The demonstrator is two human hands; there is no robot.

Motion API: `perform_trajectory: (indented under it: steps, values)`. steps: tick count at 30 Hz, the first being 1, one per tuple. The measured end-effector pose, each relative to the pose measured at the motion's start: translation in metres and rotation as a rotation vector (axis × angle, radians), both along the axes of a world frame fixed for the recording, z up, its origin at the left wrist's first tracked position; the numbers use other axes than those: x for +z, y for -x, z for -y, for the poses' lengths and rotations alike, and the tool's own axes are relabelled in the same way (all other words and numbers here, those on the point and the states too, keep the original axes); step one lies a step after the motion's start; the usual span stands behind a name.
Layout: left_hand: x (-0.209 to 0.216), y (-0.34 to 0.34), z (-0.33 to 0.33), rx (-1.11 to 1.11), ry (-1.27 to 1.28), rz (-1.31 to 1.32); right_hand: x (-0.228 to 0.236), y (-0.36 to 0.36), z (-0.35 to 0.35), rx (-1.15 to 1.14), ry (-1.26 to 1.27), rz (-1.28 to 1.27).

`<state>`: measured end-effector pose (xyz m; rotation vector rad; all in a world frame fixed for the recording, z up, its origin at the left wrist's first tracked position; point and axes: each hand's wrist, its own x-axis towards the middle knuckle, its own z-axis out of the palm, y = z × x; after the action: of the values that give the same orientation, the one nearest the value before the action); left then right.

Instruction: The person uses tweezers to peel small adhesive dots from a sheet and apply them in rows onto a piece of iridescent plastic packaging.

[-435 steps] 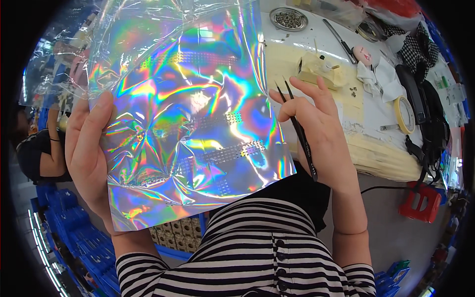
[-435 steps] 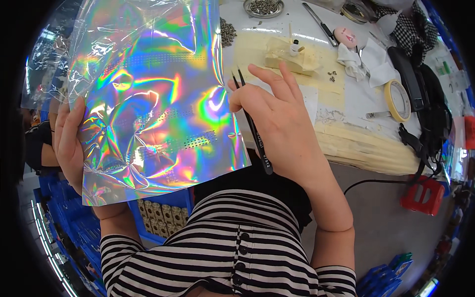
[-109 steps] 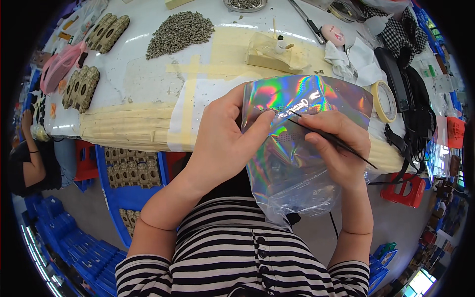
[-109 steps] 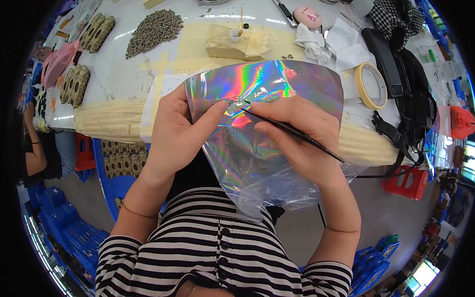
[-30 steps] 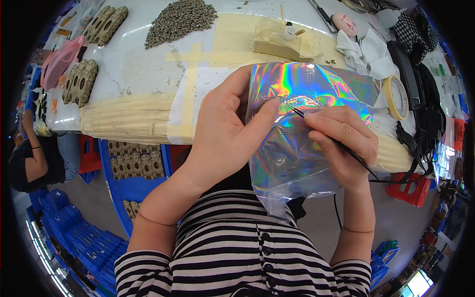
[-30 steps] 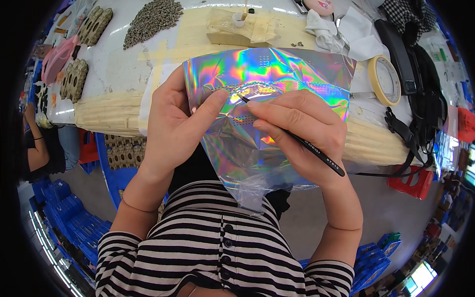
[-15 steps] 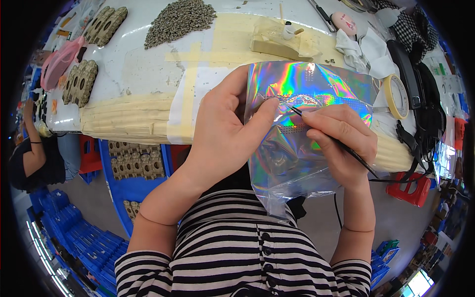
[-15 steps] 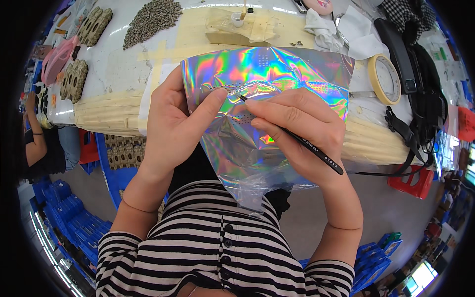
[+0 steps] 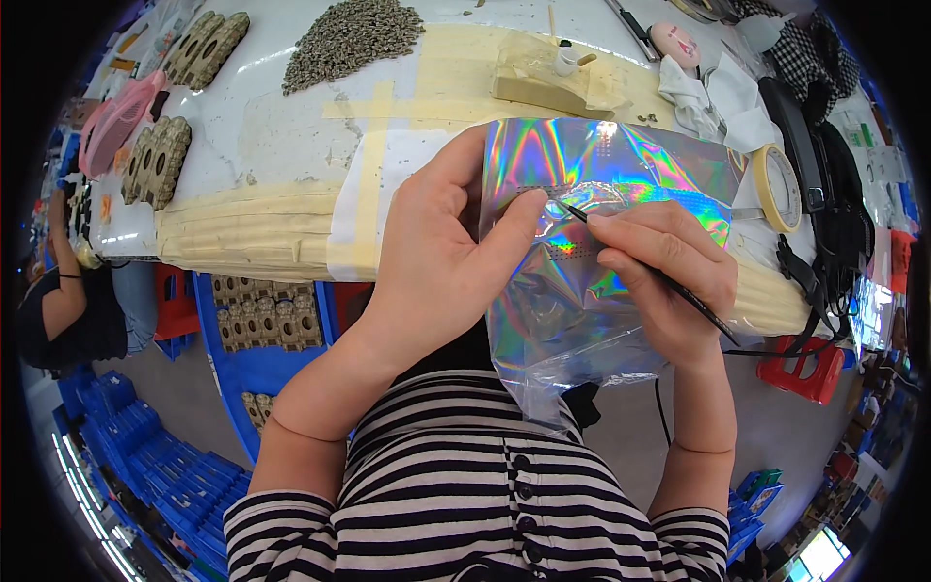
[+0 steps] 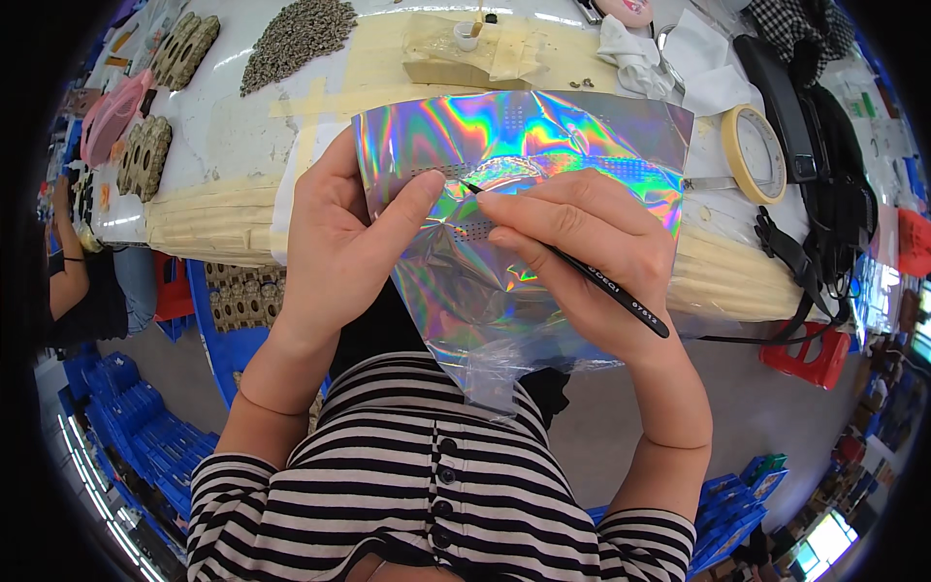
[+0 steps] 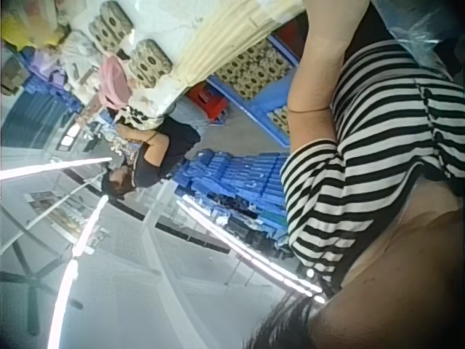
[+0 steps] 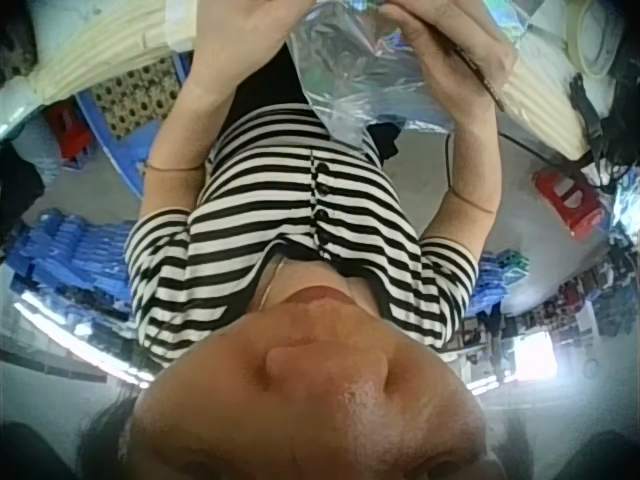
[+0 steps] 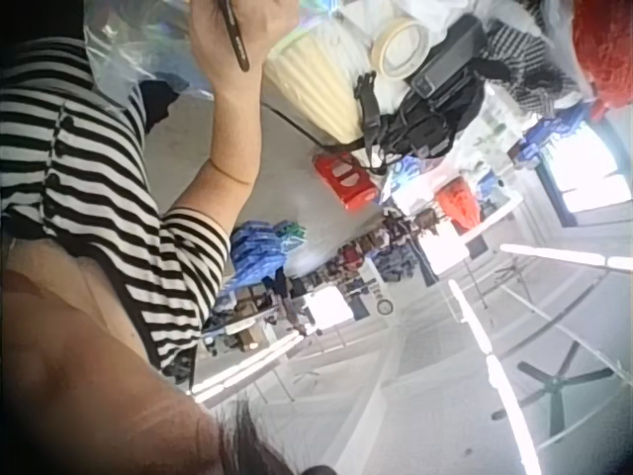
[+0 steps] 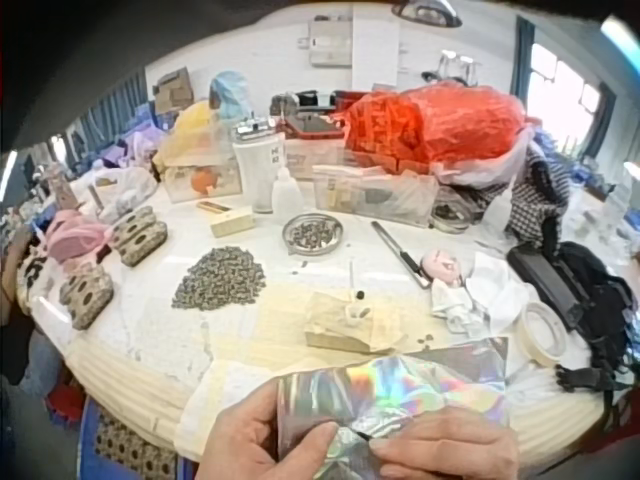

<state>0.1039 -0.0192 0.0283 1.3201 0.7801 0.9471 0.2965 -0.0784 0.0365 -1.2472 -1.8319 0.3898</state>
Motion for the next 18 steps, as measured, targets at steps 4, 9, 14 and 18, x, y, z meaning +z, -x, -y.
perform_trajectory:
  steps: [4, 9, 14, 18]
  values:
    - [0.0019, -0.0031, 0.0002, 0.012, 0.001, 0.022, -0.0001, -0.0014, 0.0007, -0.005, 0.013, -0.030]
    - [0.0010, 0.0012, -0.0013, -0.020, 0.045, 0.003, -0.0006, 0.0006, 0.0004, -0.007, 0.012, -0.019]
    - [-0.0020, -0.0009, -0.0010, -0.003, -0.015, -0.013, 0.0003, 0.0022, 0.0001, -0.010, 0.003, 0.001]
    - [-0.0005, -0.0015, 0.0004, 0.009, -0.034, -0.028, -0.0009, 0.0009, -0.0007, 0.012, -0.016, 0.040]
